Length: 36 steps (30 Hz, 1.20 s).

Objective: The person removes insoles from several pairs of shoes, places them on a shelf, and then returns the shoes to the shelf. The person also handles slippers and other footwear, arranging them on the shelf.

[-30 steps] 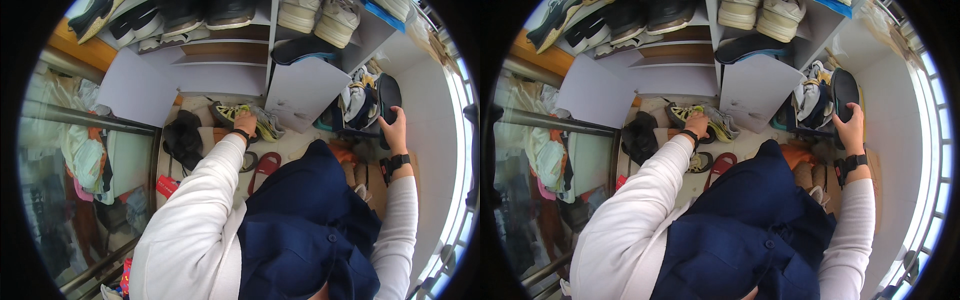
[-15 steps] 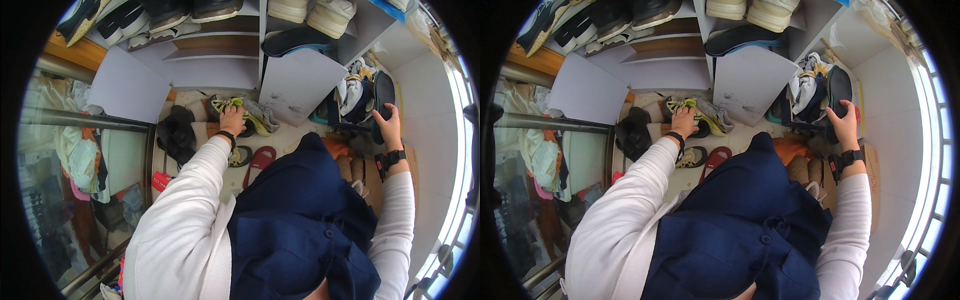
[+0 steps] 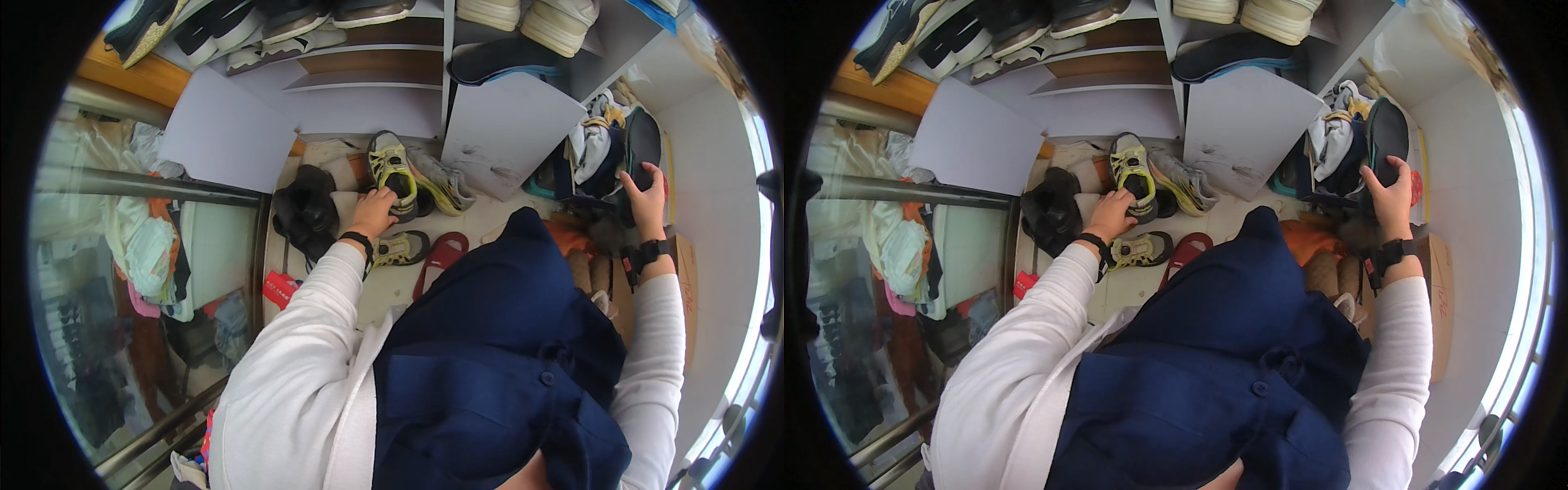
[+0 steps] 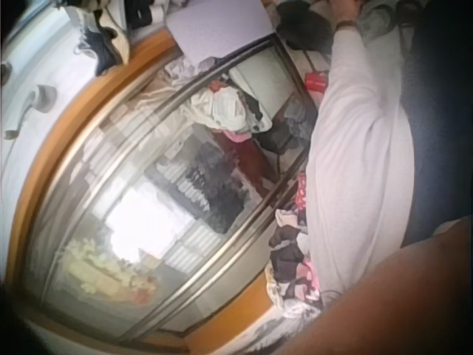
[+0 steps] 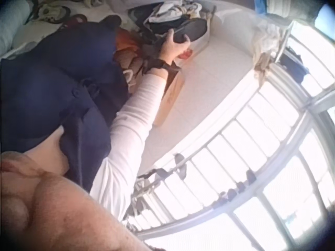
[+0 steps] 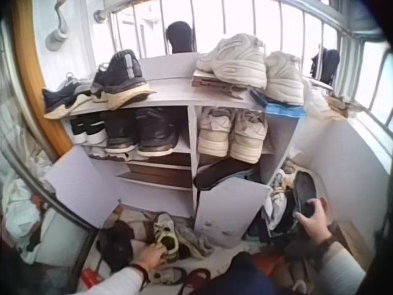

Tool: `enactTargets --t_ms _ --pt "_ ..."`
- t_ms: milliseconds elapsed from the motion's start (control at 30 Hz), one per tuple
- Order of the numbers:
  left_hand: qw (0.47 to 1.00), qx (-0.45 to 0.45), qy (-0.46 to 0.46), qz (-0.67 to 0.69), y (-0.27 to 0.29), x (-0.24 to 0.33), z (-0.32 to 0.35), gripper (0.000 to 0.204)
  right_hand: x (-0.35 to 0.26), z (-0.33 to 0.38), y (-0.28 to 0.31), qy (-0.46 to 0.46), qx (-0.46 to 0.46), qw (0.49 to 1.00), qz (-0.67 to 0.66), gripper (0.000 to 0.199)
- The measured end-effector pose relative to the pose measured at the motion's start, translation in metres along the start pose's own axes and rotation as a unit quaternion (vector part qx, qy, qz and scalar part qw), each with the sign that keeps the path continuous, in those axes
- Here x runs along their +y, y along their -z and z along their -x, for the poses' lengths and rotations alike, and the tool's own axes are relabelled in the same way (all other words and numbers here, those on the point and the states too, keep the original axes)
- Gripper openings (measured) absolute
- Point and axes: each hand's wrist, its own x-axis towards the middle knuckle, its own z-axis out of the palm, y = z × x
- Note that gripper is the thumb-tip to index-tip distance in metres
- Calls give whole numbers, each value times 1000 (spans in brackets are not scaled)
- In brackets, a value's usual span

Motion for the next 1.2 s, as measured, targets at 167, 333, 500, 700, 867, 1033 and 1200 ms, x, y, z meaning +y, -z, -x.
enactTargets --t_ms 167,333,500,700,867,1033,1200 --pt "998 4 45 40 3 13 -10 58 -24 15 4 120 63 990 -24 52" --pt "994 -50 89 34 10 20 -31 67 -48 31 7 247 -6 968 42 57" --pt "990 -72 112 39 8 27 -44 76 -66 38 3 196 -146 969 -45 64" --pt "984 -70 156 57 6 40 -48 85 -75 38 -6 219 -144 965 0 63" --pt "985 -46 151 70 4 39 -45 84 -68 41 -12 213 -88 973 26 62" --pt "987 -21 122 98 3 29 -37 82 -42 33 -11 190 85 974 85 60" --pt "990 22 65 122 -7 14 -33 81 -6 7 -10 47 94 990 96 62"
